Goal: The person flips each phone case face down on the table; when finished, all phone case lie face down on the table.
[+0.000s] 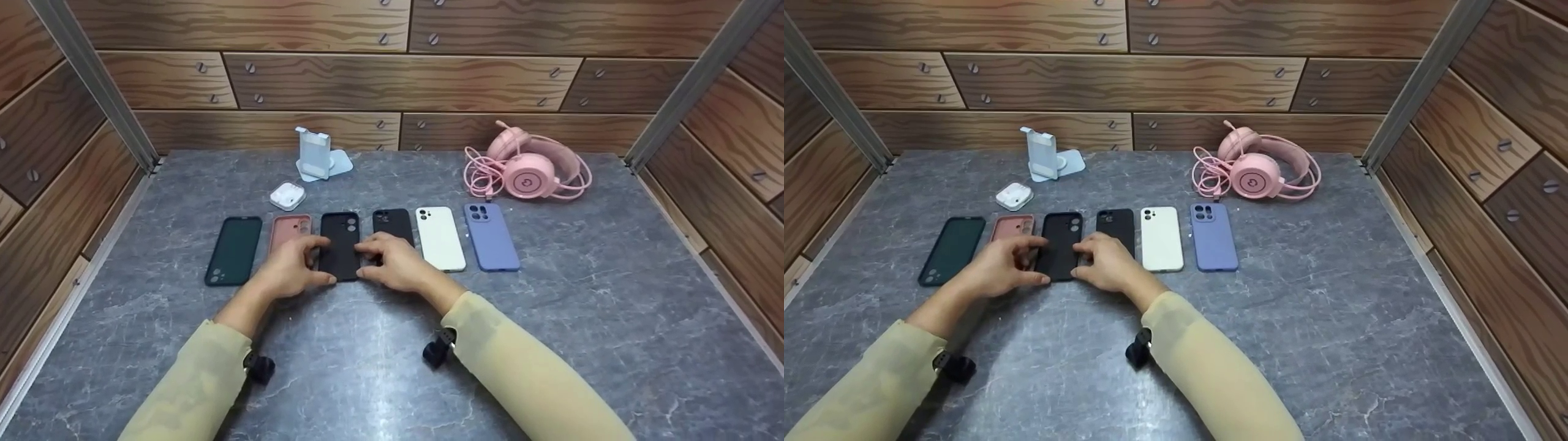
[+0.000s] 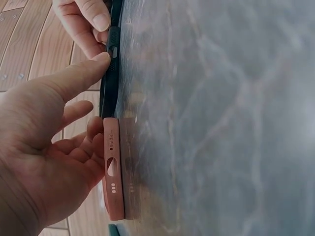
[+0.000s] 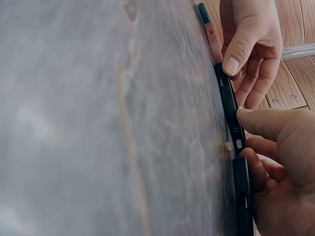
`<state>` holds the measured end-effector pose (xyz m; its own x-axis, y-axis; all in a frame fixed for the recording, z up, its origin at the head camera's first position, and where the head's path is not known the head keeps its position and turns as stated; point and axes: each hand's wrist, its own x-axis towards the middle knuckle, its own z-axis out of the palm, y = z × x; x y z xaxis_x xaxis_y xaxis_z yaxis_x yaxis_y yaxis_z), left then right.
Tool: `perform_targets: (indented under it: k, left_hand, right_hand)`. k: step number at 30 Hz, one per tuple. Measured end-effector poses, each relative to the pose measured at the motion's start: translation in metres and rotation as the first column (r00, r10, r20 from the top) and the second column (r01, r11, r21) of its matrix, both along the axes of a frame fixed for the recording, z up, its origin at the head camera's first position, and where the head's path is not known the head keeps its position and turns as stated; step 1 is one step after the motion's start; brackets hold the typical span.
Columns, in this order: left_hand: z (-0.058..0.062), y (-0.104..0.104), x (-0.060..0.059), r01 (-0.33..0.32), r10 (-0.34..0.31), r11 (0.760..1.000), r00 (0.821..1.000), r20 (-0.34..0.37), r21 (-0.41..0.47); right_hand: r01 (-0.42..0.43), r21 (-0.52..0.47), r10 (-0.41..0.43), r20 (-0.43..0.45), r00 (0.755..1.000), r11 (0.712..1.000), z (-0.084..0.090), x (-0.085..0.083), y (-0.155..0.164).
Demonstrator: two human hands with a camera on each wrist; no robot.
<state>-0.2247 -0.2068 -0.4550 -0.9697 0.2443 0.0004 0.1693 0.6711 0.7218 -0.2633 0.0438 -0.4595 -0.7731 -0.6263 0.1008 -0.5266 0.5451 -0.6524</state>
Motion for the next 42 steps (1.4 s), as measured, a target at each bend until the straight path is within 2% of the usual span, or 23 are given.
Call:
perform_targets:
  k: [9, 23, 30, 37, 42]
  left_hand:
    - [0.004, 0.001, 0.002, -0.006, 0.006, 1.0, 1.0, 0.005, 0.02]
    - [0.007, 0.001, 0.005, -0.013, 0.015, 0.999, 0.999, -0.042, 0.042]
    - [0.01, 0.003, 0.004, 0.02, -0.014, 0.994, 0.999, -0.049, 0.106]
    - [0.011, 0.006, 0.003, 0.039, -0.024, 0.988, 0.994, -0.102, 0.151]
    - [0.013, 0.007, 0.004, 0.051, -0.029, 0.983, 0.992, -0.122, 0.174]
  right_hand:
    - [-0.002, -0.003, 0.002, 0.005, 1.0, 1.0, 0.0, 0.0, 0.0]
    - [-0.021, -0.003, 0.021, -0.035, 0.999, 1.0, 0.0, 0.0, 0.0]
    - [-0.023, 0.016, 0.024, -0.071, 0.997, 1.0, -0.002, -0.002, 0.0]
    - [-0.02, -0.006, 0.02, -0.077, 0.997, 1.0, -0.002, -0.002, 0.0]
    - [-0.033, -0.025, 0.03, -0.111, 0.993, 0.999, -0.002, -0.002, -0.001]
